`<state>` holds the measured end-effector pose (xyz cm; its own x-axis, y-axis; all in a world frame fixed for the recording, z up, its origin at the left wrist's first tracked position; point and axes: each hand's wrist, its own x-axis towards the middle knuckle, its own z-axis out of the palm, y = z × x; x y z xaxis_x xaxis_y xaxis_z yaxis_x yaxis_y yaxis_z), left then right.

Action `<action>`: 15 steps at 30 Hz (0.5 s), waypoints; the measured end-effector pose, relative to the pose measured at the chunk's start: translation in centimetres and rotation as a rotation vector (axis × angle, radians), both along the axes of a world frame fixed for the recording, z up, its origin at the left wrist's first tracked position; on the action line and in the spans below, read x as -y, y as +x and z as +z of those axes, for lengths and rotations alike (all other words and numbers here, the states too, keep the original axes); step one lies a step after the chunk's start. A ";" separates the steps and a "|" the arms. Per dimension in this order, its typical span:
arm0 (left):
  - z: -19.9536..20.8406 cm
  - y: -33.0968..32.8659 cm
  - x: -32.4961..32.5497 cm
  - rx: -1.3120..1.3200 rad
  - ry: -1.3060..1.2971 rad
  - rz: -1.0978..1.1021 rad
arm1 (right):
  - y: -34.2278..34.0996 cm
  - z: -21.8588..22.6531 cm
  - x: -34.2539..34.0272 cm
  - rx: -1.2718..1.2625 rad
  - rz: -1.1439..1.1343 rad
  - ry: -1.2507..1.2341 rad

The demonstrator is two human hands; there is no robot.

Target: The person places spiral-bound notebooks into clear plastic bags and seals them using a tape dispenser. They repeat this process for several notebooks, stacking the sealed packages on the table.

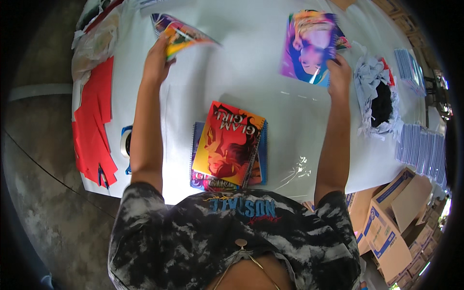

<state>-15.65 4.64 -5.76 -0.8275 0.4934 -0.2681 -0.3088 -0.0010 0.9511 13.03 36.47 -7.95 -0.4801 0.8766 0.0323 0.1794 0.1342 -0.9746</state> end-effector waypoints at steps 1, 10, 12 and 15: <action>2.3 3.4 2.9 0.021 0.137 -0.015 | 1.6 2.7 2.0 -0.155 0.004 -0.137; -1.8 25.3 17.1 -0.612 -0.990 -0.247 | 10.0 5.6 19.6 -0.239 0.625 -0.847; -1.4 26.4 16.8 -0.612 -1.070 -0.070 | 10.2 1.8 22.0 0.126 0.601 -0.789; -0.3 26.2 16.0 -0.697 -0.788 0.023 | 10.3 -1.1 22.7 0.465 0.602 -0.476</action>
